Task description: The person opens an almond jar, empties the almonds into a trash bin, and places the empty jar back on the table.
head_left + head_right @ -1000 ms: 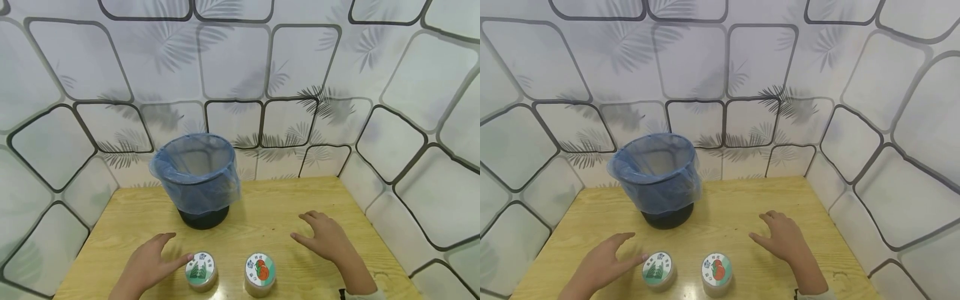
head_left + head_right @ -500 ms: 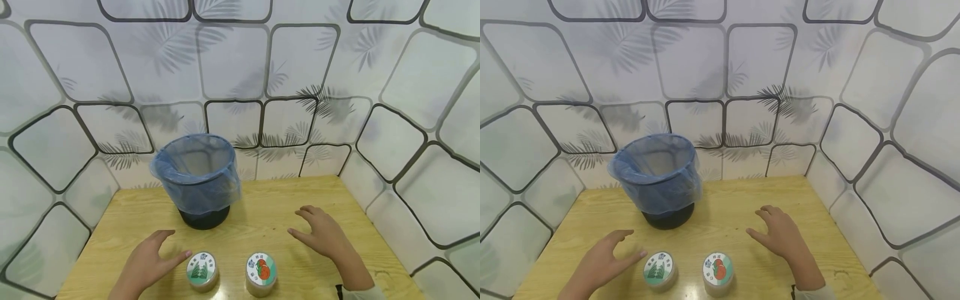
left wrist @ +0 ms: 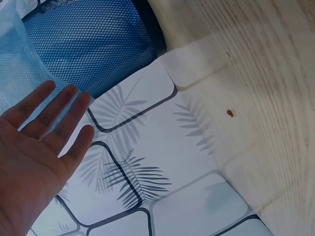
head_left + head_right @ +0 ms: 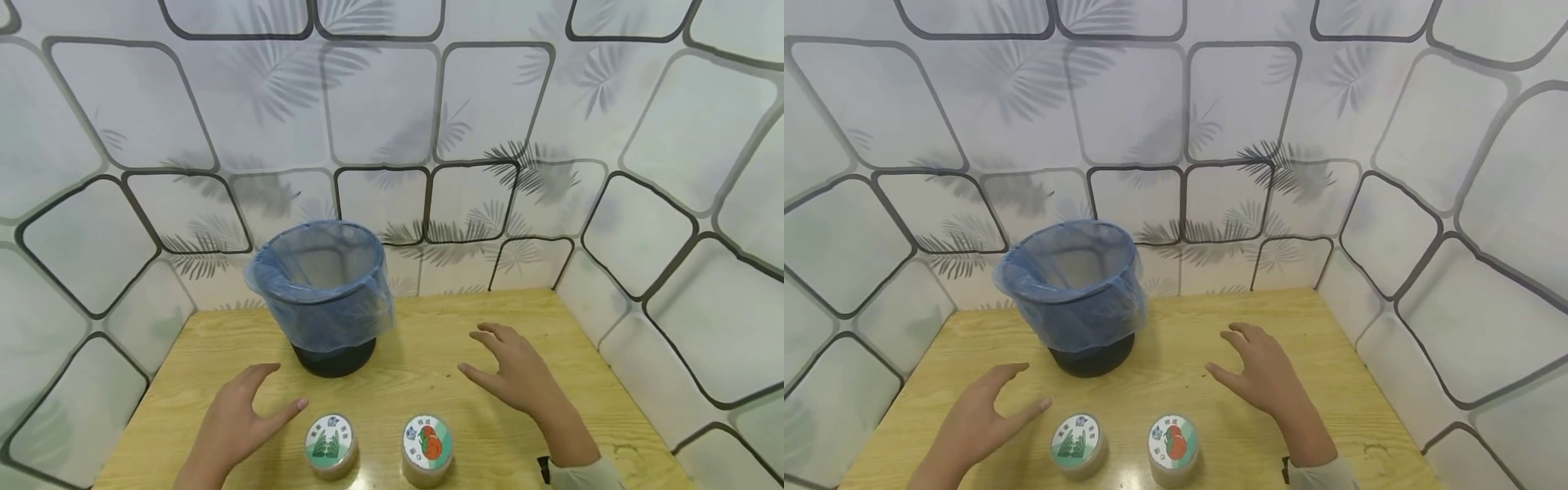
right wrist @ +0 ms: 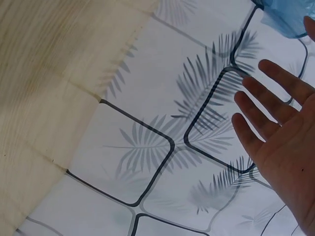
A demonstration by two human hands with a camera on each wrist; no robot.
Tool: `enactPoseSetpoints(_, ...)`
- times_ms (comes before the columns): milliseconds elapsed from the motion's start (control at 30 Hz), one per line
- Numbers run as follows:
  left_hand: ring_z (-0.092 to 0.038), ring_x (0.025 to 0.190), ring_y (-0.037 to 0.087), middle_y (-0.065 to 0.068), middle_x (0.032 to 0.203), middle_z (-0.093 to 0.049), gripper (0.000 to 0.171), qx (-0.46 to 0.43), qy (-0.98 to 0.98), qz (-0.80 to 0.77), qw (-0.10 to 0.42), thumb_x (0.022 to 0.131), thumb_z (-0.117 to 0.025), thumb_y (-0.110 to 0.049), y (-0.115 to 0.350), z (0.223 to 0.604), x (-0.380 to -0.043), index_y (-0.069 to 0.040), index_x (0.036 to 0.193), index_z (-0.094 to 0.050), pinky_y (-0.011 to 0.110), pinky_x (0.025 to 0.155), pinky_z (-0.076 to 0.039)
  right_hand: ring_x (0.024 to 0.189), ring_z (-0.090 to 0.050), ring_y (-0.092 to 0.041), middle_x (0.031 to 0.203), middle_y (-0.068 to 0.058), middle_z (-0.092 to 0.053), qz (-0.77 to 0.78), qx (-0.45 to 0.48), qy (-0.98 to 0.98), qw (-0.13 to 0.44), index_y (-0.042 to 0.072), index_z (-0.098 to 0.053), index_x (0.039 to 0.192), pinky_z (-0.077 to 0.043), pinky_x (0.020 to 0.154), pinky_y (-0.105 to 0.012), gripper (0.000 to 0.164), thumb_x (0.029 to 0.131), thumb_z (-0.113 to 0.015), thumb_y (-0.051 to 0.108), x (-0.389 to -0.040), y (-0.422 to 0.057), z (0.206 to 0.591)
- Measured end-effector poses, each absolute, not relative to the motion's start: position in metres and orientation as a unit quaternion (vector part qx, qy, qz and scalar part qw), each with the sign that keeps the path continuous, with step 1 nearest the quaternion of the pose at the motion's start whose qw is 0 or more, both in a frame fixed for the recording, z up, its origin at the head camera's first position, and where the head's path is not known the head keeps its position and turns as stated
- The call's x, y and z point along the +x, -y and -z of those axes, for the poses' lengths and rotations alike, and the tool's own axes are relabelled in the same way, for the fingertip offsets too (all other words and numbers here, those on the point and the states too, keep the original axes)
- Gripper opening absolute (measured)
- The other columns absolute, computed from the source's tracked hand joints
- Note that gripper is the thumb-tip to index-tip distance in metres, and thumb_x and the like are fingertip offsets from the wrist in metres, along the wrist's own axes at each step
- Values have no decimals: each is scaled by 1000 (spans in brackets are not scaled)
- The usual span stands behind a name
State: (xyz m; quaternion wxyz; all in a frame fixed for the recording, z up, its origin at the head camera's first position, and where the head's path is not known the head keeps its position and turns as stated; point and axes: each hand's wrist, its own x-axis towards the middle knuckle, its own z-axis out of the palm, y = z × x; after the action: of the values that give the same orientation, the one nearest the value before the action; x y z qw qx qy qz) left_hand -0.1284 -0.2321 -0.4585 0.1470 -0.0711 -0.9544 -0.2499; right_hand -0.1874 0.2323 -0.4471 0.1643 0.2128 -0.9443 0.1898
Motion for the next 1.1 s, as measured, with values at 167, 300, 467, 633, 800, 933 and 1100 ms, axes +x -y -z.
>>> enactPoseSetpoints(167,-68,121,47,19,138,-69,80,-79,945,264,173,85,-83,-63,234,459,-133,-5,137,-67,67,96,-55,133,-61,-41,148,-16,-61,-201,231,930,202,10,-67,142,-53,105,-65,68,90,-82,52,-194,-224,444)
enactPoseSetpoints(300,-64,125,49,21,144,-63,83,-87,937,279,192,85,-85,-58,236,460,-135,-3,143,-62,69,97,-53,137,-58,-43,154,-17,-56,-209,246,922,215,10,-62,148,-50,106,-67,75,90,-82,52,-200,-216,441)
enactPoseSetpoints(467,-56,135,51,25,151,-56,90,-99,919,313,218,83,-91,-47,237,457,-140,-2,152,-53,72,102,-48,142,-54,-42,159,-17,-52,-221,265,911,225,8,-57,153,-47,110,-68,79,91,-81,51,-209,-204,436)
enactPoseSetpoints(633,-48,141,53,27,156,-50,103,-108,905,330,247,78,-95,-39,236,452,-144,-6,161,-43,75,105,-43,149,-47,-41,163,-16,-47,-230,279,909,209,9,-52,157,-43,116,-67,82,92,-80,51,-215,-189,430)
enactPoseSetpoints(800,-43,146,53,27,161,-44,116,-111,892,337,279,74,-98,-33,239,448,-147,-11,167,-33,76,107,-41,150,-46,-41,164,-17,-46,-230,302,899,217,10,-49,159,-42,117,-67,85,91,-81,49,-222,-176,422)
enactPoseSetpoints(933,-40,148,52,27,163,-41,120,-111,886,345,290,72,-98,-31,242,446,-148,-14,169,-30,77,108,-40,149,-47,-40,165,-18,-44,-232,324,885,242,9,-48,160,-43,116,-66,85,92,-80,50,-227,-168,419)
enactPoseSetpoints(1100,-37,151,51,25,166,-38,121,-126,878,347,306,71,-98,-32,241,439,-154,-16,170,-29,76,112,-38,149,-46,-40,164,-19,-44,-235,344,869,265,8,-48,159,-44,115,-66,84,97,-70,61,-232,-160,416)
